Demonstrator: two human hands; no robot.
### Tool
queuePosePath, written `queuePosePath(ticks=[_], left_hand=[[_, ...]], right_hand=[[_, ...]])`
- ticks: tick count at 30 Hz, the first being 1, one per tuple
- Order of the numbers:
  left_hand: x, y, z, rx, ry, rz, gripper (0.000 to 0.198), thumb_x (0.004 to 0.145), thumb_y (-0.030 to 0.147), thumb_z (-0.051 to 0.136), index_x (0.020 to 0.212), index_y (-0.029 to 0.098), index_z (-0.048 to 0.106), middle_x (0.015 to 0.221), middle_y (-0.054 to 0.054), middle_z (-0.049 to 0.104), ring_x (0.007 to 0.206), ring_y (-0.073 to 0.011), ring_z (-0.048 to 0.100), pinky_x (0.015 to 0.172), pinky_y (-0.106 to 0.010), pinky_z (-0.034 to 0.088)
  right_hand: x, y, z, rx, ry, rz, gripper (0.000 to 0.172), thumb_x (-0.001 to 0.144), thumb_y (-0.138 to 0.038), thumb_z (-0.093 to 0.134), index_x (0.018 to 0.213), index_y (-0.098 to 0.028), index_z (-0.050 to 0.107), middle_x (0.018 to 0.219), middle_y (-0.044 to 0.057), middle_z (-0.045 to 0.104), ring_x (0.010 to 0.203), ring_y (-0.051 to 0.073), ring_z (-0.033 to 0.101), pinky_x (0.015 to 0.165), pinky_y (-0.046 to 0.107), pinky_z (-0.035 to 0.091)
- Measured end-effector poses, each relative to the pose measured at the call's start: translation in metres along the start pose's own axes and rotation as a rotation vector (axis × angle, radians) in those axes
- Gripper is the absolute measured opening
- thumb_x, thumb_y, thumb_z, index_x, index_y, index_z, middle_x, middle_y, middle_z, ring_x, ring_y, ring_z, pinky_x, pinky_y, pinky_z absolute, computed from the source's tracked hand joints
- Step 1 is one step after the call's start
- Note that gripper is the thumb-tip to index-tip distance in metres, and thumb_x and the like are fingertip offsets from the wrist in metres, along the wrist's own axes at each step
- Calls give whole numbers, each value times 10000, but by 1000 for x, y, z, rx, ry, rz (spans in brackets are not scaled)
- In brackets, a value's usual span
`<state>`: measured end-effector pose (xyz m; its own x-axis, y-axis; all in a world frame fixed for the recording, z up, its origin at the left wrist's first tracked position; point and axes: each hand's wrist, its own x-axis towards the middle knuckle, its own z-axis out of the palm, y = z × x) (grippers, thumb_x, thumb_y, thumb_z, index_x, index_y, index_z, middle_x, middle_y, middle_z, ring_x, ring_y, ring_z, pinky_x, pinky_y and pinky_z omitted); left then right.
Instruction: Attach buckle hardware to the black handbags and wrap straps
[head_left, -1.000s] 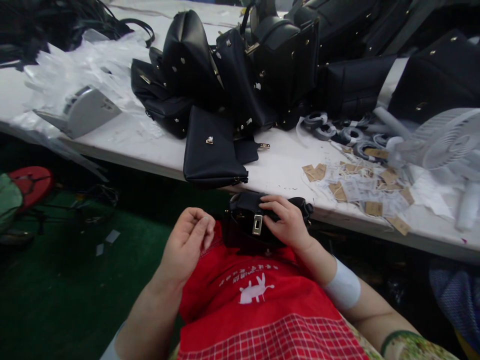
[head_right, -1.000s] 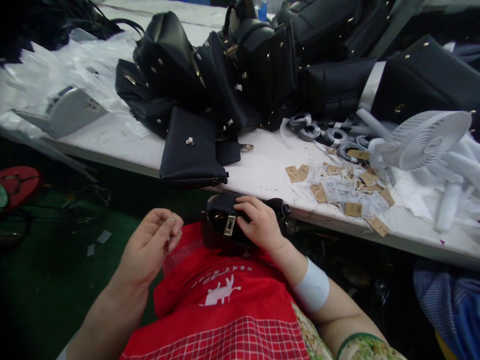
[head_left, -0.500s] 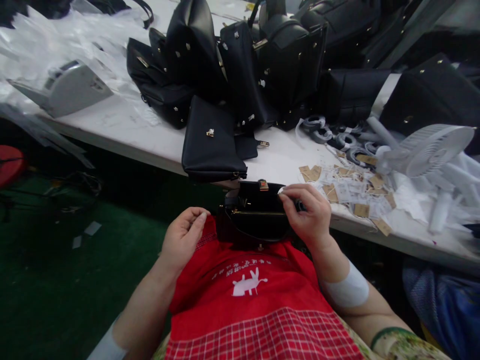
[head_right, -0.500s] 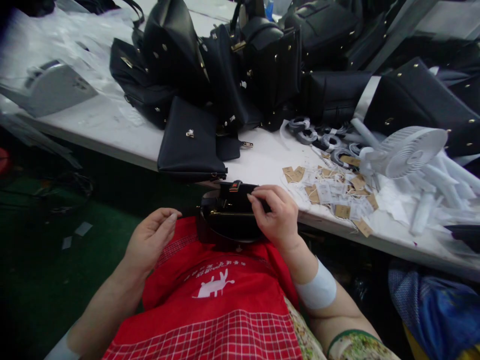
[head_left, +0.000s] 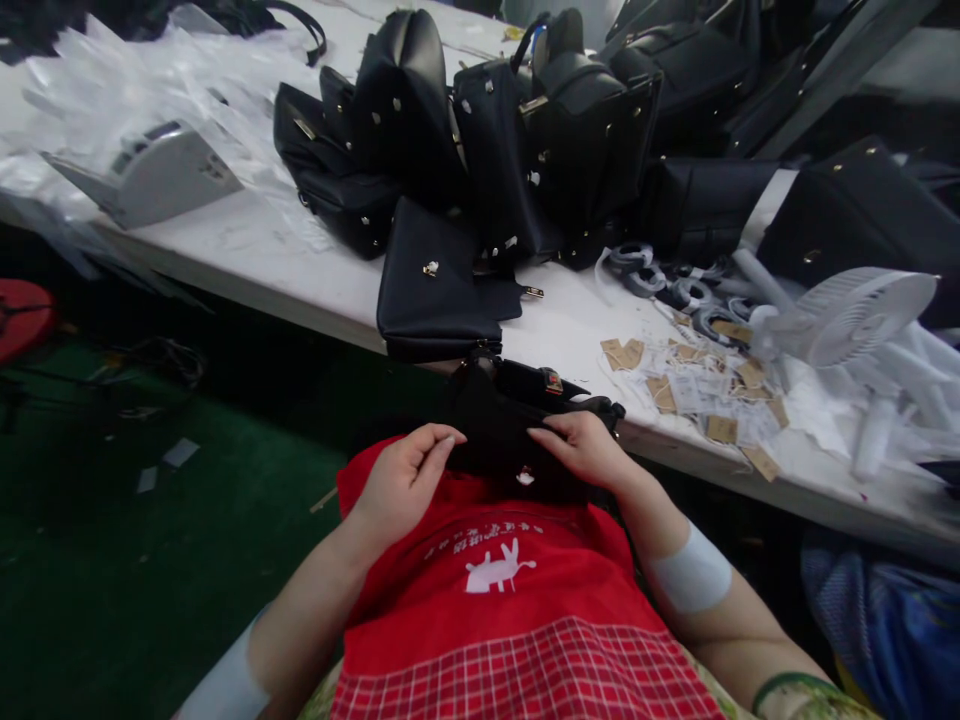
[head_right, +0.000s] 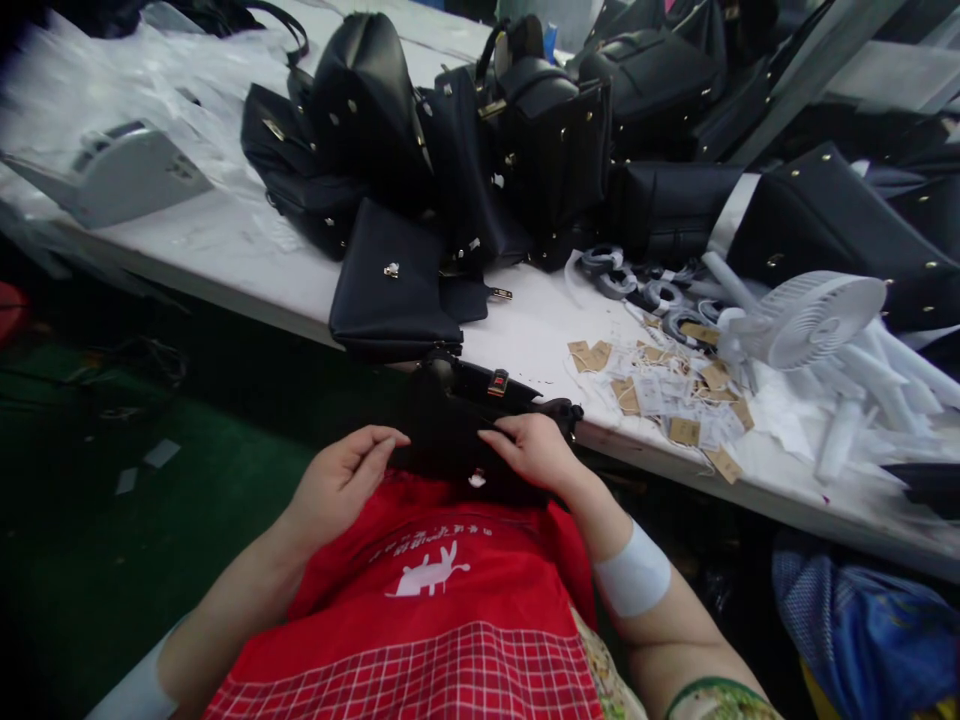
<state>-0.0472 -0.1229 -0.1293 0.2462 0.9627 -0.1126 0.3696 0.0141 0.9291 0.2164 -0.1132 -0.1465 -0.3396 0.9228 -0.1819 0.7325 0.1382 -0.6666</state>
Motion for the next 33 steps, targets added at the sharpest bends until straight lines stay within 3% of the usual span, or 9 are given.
queuePosePath(ticks=[3,6,9,14,17,24,28,33], left_hand=[[-3,9,11,137,-114,144,199,916,290,527,962,208,702,864,-38,716,756,-173,651,729,-276,493],[-4,15,22,248,-187,176,223,882,320,599,1036,200,706,665,-1,648,571,-145,575,621,-270,465],[-3,16,31,341,-245,198,280,847,353,664,1079,199,701,612,15,615,569,-152,573,620,-274,455],[0,16,40,433,-324,222,257,863,322,661,1083,193,688,873,-41,728,780,-195,663,764,-297,471],[2,17,44,467,-349,183,221,896,352,609,1041,206,689,915,-43,735,813,-205,671,763,-306,459],[5,18,46,539,-322,3,178,864,376,616,849,215,690,695,-14,667,618,-187,591,572,-295,359],[6,16,47,396,-343,-110,217,849,400,613,812,203,695,615,1,628,536,-166,535,532,-282,340],[7,10,49,220,-322,-167,236,839,389,606,746,183,672,663,-16,662,575,-164,554,554,-275,376]], right_hand=[[10,2,-7,411,-18,107,513,872,-598,517,588,-172,490,503,-44,441,467,83,375,452,230,265],[14,1,-3,716,-77,229,521,783,-651,604,616,-166,513,495,-47,468,435,73,367,416,216,260],[16,2,6,860,-87,292,506,740,-635,665,640,-153,547,505,-41,507,429,67,385,417,206,280],[18,3,11,836,-95,269,498,750,-615,665,606,-156,537,486,-54,471,423,57,345,408,205,247],[19,0,12,766,-101,237,486,772,-603,641,611,-152,558,500,-48,464,441,61,336,410,211,236],[18,-6,12,606,-49,138,477,820,-560,581,573,-157,524,534,-38,410,496,74,327,437,222,237],[19,-8,11,549,-24,113,472,825,-544,570,555,-163,504,537,-41,377,511,78,303,447,229,234],[18,-9,11,518,-26,102,465,838,-540,549,566,-165,506,542,-39,385,519,83,318,460,233,246]])
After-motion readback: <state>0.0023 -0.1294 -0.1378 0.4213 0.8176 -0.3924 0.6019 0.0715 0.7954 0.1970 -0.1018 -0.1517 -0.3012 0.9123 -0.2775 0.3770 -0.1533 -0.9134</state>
